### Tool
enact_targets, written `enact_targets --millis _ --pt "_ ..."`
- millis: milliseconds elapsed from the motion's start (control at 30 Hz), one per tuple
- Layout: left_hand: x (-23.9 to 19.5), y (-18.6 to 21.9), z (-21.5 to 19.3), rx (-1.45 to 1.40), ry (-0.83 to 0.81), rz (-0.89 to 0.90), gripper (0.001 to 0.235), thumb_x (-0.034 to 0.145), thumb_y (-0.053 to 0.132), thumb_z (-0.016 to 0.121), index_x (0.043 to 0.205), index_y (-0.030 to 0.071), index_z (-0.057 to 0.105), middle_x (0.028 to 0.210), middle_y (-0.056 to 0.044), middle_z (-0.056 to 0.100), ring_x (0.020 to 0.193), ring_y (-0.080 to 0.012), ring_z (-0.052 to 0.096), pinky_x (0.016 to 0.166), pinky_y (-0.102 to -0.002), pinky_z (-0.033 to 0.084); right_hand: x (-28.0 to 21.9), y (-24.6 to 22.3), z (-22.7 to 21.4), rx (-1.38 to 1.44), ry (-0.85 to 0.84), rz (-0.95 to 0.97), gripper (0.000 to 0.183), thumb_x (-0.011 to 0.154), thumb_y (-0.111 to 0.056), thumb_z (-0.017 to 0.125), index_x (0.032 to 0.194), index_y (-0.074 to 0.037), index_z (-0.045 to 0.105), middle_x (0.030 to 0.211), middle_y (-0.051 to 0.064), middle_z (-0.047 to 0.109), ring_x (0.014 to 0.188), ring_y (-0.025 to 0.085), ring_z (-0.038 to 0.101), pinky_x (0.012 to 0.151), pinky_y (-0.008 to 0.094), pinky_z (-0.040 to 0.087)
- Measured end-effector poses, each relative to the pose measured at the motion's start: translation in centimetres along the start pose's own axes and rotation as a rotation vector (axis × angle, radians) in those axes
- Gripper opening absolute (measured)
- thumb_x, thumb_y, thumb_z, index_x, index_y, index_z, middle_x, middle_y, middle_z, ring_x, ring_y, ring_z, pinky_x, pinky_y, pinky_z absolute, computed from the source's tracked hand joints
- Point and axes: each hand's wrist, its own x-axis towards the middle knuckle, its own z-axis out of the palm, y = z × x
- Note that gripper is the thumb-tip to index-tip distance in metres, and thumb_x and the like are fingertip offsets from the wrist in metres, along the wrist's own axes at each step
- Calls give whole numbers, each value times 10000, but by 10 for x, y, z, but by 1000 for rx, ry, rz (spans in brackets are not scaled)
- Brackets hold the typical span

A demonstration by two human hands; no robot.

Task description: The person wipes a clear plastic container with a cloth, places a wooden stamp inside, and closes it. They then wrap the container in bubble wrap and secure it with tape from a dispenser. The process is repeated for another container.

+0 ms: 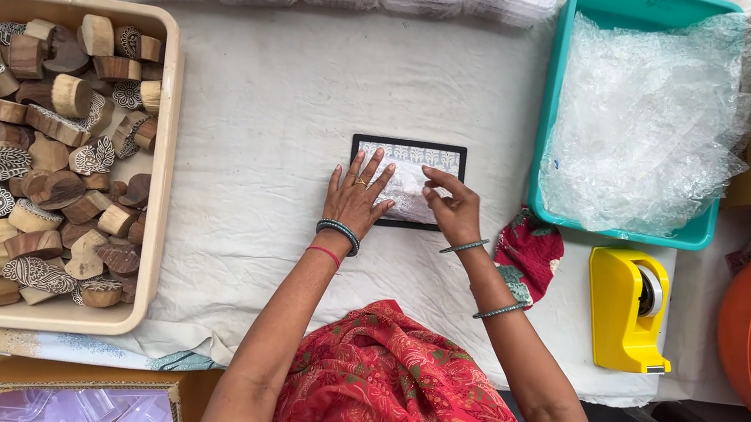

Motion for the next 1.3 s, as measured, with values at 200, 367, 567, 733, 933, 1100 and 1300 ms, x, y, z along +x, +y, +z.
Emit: enact_targets --millis 200,367,567,733,933,1100,1300 --pt "-1 0 3 16 18 -2 684 961 594 520 1582 439 278 1709 121 72 1571 -185 108 1259 -534 148 -34 2 -19 -128 215 148 271 998 -78 732 1259 -140 775 1229 39 786 1019 173 711 732 314 571" --pt "-3 -5 5 11 73 16 707 948 588 562 1587 415 313 1713 115 111 1570 -209 147 1244 -558 179 -56 -43 7 -802 6 -302 557 814 -56 730 1361 -125 654 1440 56 608 1283 293 488 966 431 495" --pt "2 -12 13 14 124 107 719 947 601 548 1591 345 357 1724 47 179 1569 -265 199 1201 -612 223 -134 -48 -70 -606 261 -200 368 863 -70 735 1229 -94 693 1356 106 636 1242 311 567 1001 422 496" --pt "-2 -14 7 -16 112 110 699 970 563 534 1598 294 387 1736 2 209 1574 -293 212 1197 -616 226 -237 -4 -215 -399 787 53 129 932 -75 732 1059 -57 732 1095 84 728 974 215 726 771 307 604" --pt "-2 -13 1 -16 126 113 683 986 530 545 1605 288 391 1741 -8 215 1575 -304 211 1205 -598 228 -302 104 -324 -593 761 486 227 930 -206 749 1045 -13 784 1034 157 731 866 245 716 800 344 552" --pt "-2 -11 2 13 119 81 691 982 552 537 1605 298 385 1738 8 200 1576 -292 206 1206 -592 227 -302 131 -340 -276 618 605 223 899 -189 729 983 11 777 914 96 771 845 153 707 838 309 548" --pt "-2 -10 1 26 102 57 692 975 568 531 1604 329 369 1741 33 181 1571 -276 200 1206 -587 227 -295 100 -333 -254 576 648 214 871 -177 765 946 23 756 878 94 755 815 155 702 810 309 554"
